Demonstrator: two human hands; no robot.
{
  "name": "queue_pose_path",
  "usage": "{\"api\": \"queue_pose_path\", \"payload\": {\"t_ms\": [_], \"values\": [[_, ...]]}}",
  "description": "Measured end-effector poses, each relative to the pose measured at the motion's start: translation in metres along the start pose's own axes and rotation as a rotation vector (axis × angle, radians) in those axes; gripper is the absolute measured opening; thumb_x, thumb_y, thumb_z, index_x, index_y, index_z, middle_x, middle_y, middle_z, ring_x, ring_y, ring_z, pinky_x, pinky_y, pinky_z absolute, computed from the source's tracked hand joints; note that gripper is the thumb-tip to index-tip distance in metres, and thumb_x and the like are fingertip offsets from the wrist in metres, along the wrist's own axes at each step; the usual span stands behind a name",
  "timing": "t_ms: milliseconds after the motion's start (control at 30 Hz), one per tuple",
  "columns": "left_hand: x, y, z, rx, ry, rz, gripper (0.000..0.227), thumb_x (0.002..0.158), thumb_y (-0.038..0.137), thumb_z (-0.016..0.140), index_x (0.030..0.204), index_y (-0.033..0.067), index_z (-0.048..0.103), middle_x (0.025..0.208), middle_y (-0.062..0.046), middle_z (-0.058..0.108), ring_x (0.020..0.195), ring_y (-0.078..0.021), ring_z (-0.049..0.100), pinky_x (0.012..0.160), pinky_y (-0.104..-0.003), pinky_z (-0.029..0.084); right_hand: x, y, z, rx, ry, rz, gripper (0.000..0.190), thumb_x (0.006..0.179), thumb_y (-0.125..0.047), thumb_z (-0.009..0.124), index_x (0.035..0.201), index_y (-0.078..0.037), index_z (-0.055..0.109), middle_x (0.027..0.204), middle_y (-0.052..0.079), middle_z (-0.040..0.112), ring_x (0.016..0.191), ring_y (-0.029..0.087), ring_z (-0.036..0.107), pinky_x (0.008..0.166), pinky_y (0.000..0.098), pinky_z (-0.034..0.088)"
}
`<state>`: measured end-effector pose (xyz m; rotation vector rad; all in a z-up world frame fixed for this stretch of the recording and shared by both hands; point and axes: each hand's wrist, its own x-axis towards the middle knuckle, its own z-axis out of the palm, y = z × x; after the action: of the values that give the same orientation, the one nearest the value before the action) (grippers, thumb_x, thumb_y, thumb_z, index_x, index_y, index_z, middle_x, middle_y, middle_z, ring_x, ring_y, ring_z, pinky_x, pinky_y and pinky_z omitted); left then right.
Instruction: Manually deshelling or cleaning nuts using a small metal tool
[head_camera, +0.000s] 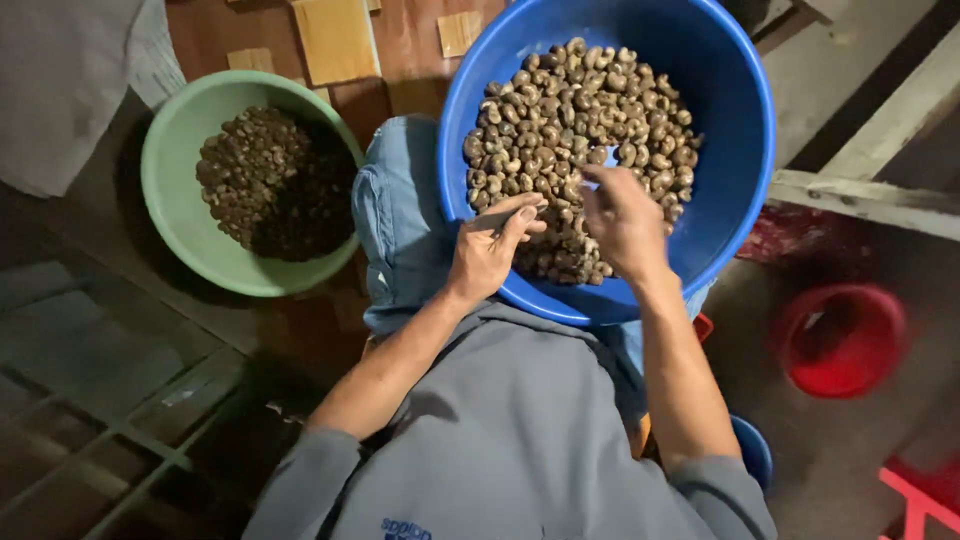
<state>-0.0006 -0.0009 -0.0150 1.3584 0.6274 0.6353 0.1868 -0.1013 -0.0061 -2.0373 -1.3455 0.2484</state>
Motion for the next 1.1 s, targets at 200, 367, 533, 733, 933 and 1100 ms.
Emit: {"api": "queue_pose_path", "payload": {"t_ms": [200,367,533,733,933,1100], "values": [[-0.001,-0.022,-0.004,-0.134,0.173,0.039,0.022,0.107,0.013,0.063,0.123,0.0043,0.075,0.11,-0.019,0.079,0.088,-0.0296,0.08,0.07,-0.035,0.066,0.026,-0.004,0.069,-0.349,-0.26,-0.231,0.066,0.08,-0.008,0.071,0.144,-0.02,0.06,0.118,0.012,0.062,0.097,0.039,0.071,0.081,0.0462,0.061],[-0.002,0.008,0.0,-0.096,0.236,0.029,0.015,0.105,0.011,0.066,0.108,0.0047,0.079,0.106,-0.019,0.078,0.088,-0.0309,0.078,0.068,-0.037,0.065,0.004,-0.009,0.065,0.027,-0.247,0.295,0.027,0.097,-0.019,0.058,0.12,-0.01,0.067,0.115,0.011,0.065,0.1,0.026,0.063,0.084,0.0334,0.052],[-0.001,-0.003,0.002,-0.068,0.142,0.064,0.023,0.113,0.017,0.062,0.131,0.0134,0.075,0.118,-0.015,0.076,0.099,-0.0267,0.077,0.079,-0.039,0.067,-0.036,-0.008,0.042,0.109,-0.261,0.26,0.023,0.103,-0.022,0.068,0.12,-0.007,0.069,0.105,0.024,0.069,0.101,0.048,0.066,0.083,0.0567,0.053],[-0.001,0.008,0.004,-0.079,-0.006,0.063,0.022,0.113,0.022,0.062,0.13,0.0154,0.076,0.118,-0.015,0.077,0.113,-0.0337,0.072,0.092,-0.047,0.064,-0.08,0.028,0.06,1.118,0.098,0.635,0.027,0.11,-0.013,0.058,0.132,0.004,0.06,0.108,0.02,0.069,0.088,0.022,0.07,0.069,0.0341,0.063],[0.001,0.014,0.011,-0.134,-0.131,0.087,0.025,0.115,0.022,0.06,0.133,0.009,0.072,0.121,-0.018,0.075,0.119,-0.0363,0.07,0.1,-0.053,0.061,-0.068,0.004,0.041,1.114,0.137,0.561,0.037,0.102,-0.001,0.064,0.138,0.005,0.059,0.104,0.021,0.069,0.088,0.024,0.07,0.07,0.0387,0.063],[0.001,0.015,0.011,-0.172,-0.141,0.104,0.023,0.11,0.017,0.068,0.13,0.0111,0.076,0.12,-0.011,0.077,0.118,-0.026,0.072,0.102,-0.045,0.062,-0.062,-0.007,0.032,1.045,0.154,0.512,0.038,0.1,0.002,0.066,0.137,0.007,0.061,0.105,0.022,0.068,0.093,0.021,0.066,0.077,0.0392,0.062]]}}
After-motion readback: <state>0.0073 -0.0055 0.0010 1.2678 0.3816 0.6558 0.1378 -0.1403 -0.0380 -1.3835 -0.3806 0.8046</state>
